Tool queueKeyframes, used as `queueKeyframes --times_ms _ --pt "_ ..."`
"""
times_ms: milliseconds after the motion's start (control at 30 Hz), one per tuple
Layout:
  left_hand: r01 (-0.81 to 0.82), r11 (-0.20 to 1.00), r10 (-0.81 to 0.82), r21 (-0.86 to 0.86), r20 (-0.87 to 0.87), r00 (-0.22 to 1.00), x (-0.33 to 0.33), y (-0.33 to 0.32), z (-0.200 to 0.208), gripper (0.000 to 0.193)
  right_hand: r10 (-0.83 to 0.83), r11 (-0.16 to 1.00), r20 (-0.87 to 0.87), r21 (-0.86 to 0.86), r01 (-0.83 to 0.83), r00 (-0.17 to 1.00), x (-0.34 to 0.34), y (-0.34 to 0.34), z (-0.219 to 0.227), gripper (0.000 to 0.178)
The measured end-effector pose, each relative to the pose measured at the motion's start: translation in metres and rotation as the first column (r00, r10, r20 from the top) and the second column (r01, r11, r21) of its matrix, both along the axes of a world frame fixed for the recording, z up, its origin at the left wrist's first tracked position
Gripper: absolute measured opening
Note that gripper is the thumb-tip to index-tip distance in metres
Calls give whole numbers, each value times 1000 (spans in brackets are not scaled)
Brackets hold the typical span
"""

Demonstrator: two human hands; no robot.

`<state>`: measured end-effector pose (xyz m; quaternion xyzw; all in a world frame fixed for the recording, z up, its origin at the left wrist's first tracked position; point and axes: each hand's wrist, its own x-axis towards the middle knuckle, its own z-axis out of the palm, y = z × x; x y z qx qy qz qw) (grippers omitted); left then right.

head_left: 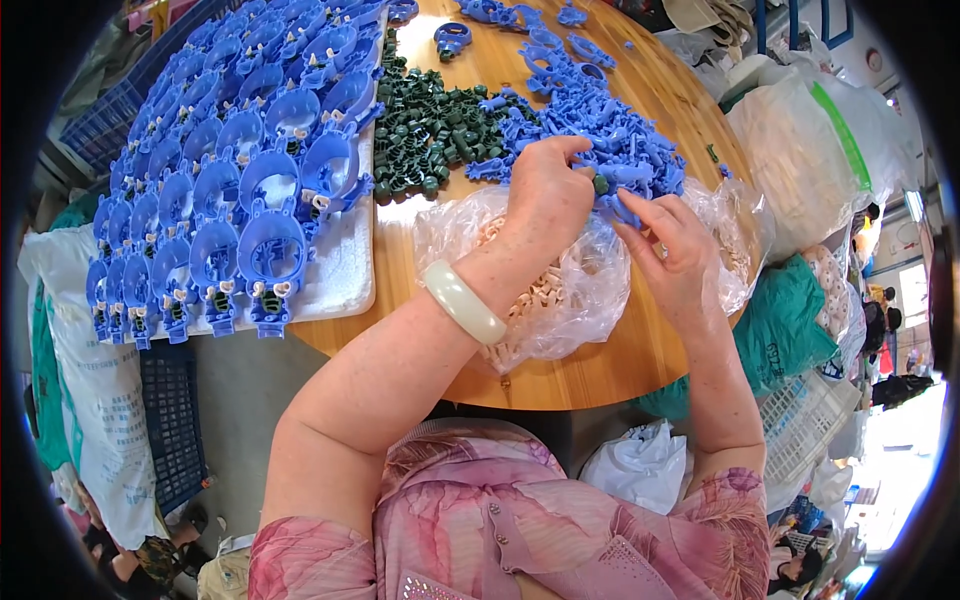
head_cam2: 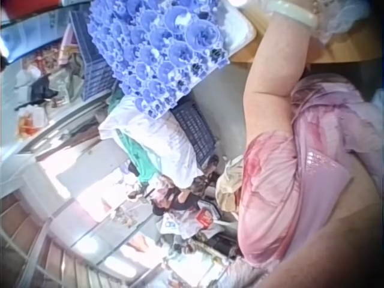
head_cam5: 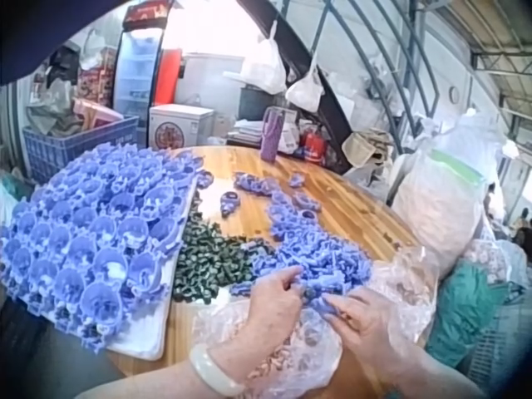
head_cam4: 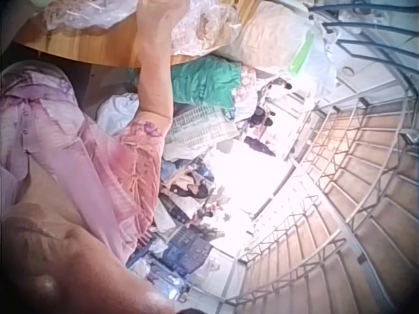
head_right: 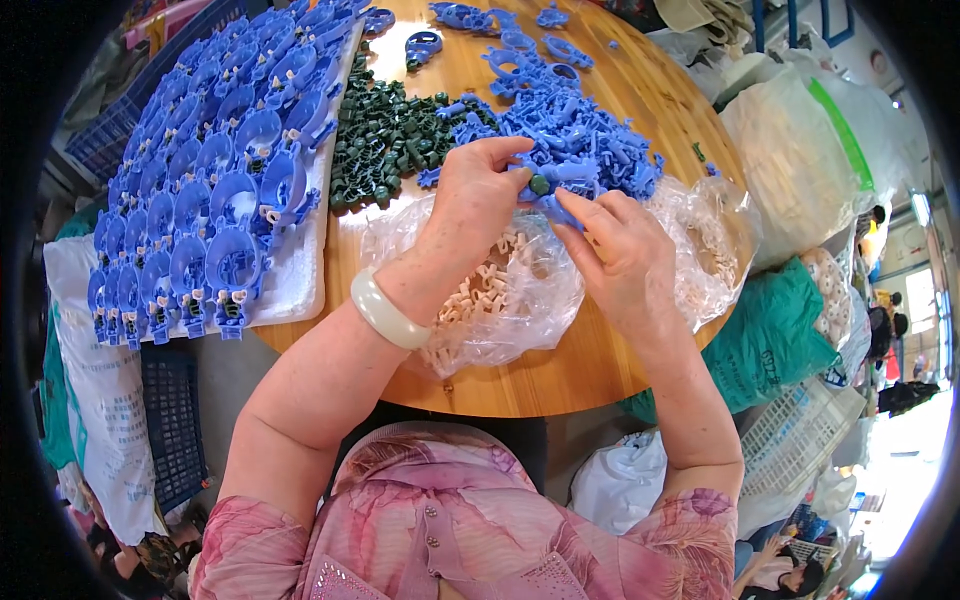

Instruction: Assembling small plastic components by hand into a blue circular frame.

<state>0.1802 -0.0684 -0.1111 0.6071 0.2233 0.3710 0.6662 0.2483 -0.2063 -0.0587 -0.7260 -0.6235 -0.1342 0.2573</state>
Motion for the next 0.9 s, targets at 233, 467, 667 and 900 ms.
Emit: queueKeyframes --times_ms 233,467,667,900 --pt "1 999 -2 -43 -27 1000 -1 1 0 30 23 999 68 -25 -22 997 -2 -2 1 29" --pt "46 998 -47 -37 -37 998 -1 -1 3 30 48 999 205 -25 -44 978 0 -3 1 29" --pt "45 998 -46 -44 -36 998 -1 -1 3 30 53 998 10 -29 -53 999 3 -4 -1 30" --pt "34 999 -35 -39 -36 999 0 1 2 31 -25 1000 -8 3 25 1000 -3 -3 1 26"
